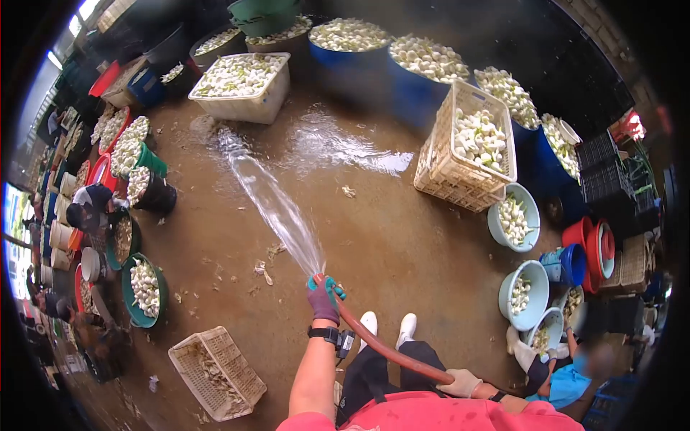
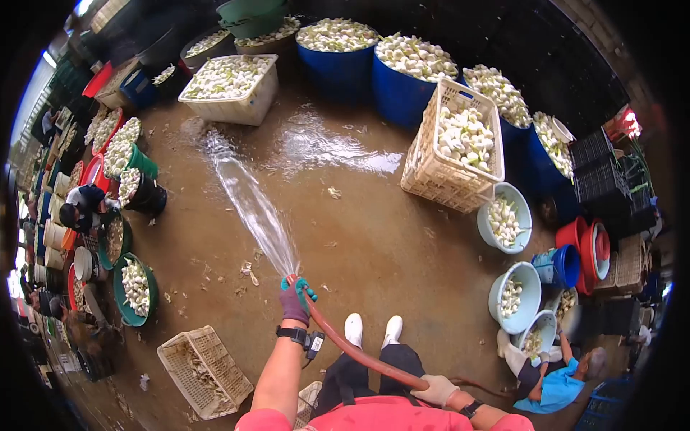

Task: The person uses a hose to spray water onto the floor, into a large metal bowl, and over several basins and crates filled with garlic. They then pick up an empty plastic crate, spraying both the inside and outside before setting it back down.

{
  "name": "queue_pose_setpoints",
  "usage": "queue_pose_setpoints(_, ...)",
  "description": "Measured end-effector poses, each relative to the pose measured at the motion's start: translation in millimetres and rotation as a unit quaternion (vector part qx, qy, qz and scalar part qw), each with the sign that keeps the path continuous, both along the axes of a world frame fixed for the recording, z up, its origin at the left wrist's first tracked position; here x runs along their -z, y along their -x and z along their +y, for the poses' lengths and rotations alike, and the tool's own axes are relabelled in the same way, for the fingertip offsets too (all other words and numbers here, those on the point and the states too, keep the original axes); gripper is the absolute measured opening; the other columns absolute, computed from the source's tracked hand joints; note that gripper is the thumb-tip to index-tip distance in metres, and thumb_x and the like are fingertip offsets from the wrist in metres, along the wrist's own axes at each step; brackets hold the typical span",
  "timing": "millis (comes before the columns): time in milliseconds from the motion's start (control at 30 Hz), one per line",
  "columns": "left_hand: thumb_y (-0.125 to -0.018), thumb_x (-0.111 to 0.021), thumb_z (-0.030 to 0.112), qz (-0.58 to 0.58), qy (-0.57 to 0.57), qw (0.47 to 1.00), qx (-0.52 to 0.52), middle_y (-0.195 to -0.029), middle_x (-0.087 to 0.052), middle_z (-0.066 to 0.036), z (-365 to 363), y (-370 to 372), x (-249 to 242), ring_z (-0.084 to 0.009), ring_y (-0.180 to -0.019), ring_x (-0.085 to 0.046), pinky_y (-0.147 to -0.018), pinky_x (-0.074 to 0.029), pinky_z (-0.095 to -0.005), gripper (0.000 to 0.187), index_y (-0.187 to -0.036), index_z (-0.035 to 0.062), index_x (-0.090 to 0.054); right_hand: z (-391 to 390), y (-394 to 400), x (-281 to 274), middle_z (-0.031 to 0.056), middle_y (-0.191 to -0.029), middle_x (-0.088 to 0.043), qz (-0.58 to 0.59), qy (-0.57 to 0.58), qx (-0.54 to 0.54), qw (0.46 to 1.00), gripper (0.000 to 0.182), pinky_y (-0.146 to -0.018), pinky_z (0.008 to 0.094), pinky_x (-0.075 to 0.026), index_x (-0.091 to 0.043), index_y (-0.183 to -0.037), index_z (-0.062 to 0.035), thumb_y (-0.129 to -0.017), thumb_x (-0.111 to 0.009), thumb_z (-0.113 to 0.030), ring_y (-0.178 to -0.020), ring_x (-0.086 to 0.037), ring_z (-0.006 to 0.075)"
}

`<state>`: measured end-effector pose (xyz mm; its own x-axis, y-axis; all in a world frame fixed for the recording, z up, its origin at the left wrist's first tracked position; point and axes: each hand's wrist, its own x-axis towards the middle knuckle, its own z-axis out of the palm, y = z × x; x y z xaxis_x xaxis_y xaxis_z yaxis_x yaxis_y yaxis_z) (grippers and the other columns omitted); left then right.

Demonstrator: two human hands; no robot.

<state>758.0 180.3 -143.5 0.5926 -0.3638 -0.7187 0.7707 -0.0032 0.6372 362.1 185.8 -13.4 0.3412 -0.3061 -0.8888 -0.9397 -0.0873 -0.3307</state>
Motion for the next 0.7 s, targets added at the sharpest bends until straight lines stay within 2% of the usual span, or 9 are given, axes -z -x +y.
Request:
queue_pose_setpoints(133, -0.078, -0.053, 0.009, 0.042, 0.012, 0.999, 0.029, -0.062, -0.046, -0.004, -9.0, 35.8, 14.6, -0.0176, -0.044, -0.048, -0.038, -0.042, -0.0318, 0.017, -0.089, 0.0140, -0.041, 14.5, 26.6, -10.2, 0.0173, -0.088, -0.063, 0.033, -0.001, 0.014, 0.999, 0.042, -0.077, 0.0376, -0.046, -0.061, -0.092, -0.0082, -0.072, -0.062, -0.045, -0.087, -0.060, 0.0342)
queue_pose_setpoints(200, -0.082, -0.052, 0.011, 0.050, 0.006, 0.997, 0.054, -0.063, -0.047, -0.005, -14.8, 53.7, 20.3, -0.0183, -0.043, -0.048, -0.037, -0.042, -0.0329, 0.015, -0.091, 0.0125, -0.040, 21.9, 38.7, -18.4, 0.0179, -0.087, -0.063, 0.046, -0.015, 0.044, 0.998, 0.042, -0.077, 0.0377, -0.047, -0.061, -0.091, -0.0078, -0.072, -0.062, -0.046, -0.087, -0.060, 0.0340)
queue_pose_setpoints(367, -0.082, -0.052, 0.011, 0.090, -0.017, 0.991, 0.094, -0.063, -0.046, -0.005, -16.1, 103.5, 34.1, -0.0196, -0.043, -0.047, -0.037, -0.043, -0.0335, 0.015, -0.090, 0.0131, -0.039, 35.8, 65.3, -39.8, 0.0181, -0.087, -0.063, 0.072, -0.025, 0.078, 0.994, 0.044, -0.076, 0.0377, -0.047, -0.061, -0.090, -0.0070, -0.072, -0.061, -0.047, -0.087, -0.060, 0.0337)
queue_pose_setpoints(433, -0.082, -0.052, 0.009, 0.120, -0.049, 0.985, 0.113, -0.062, -0.046, -0.006, -12.9, 127.4, 45.7, -0.0196, -0.043, -0.047, -0.037, -0.043, -0.0337, 0.016, -0.090, 0.0128, -0.039, 45.3, 84.3, -43.5, 0.0180, -0.087, -0.063, 0.079, -0.025, 0.086, 0.993, 0.044, -0.076, 0.0377, -0.047, -0.061, -0.089, -0.0069, -0.072, -0.060, -0.047, -0.088, -0.060, 0.0338)
queue_pose_setpoints(533, -0.082, -0.052, 0.009, 0.157, -0.037, 0.974, 0.158, -0.062, -0.046, -0.005, -1.7, 163.4, 70.8, -0.0193, -0.044, -0.048, -0.038, -0.044, -0.0336, 0.015, -0.090, 0.0121, -0.039, 62.1, 111.5, -50.7, 0.0184, -0.088, -0.063, 0.099, -0.044, 0.109, 0.988, 0.045, -0.077, 0.0372, -0.047, -0.061, -0.090, -0.0070, -0.071, -0.061, -0.047, -0.088, -0.060, 0.0339)
queue_pose_setpoints(700, -0.082, -0.052, 0.010, 0.166, -0.050, 0.970, 0.172, -0.062, -0.047, -0.005, -0.1, 198.2, 61.0, -0.0187, -0.045, -0.049, -0.038, -0.044, -0.0324, 0.014, -0.089, 0.0112, -0.040, 76.0, 139.5, -55.7, 0.0199, -0.089, -0.063, 0.091, -0.054, 0.139, 0.985, 0.048, -0.077, 0.0366, -0.047, -0.061, -0.095, -0.0056, -0.071, -0.062, -0.047, -0.089, -0.060, 0.0339)
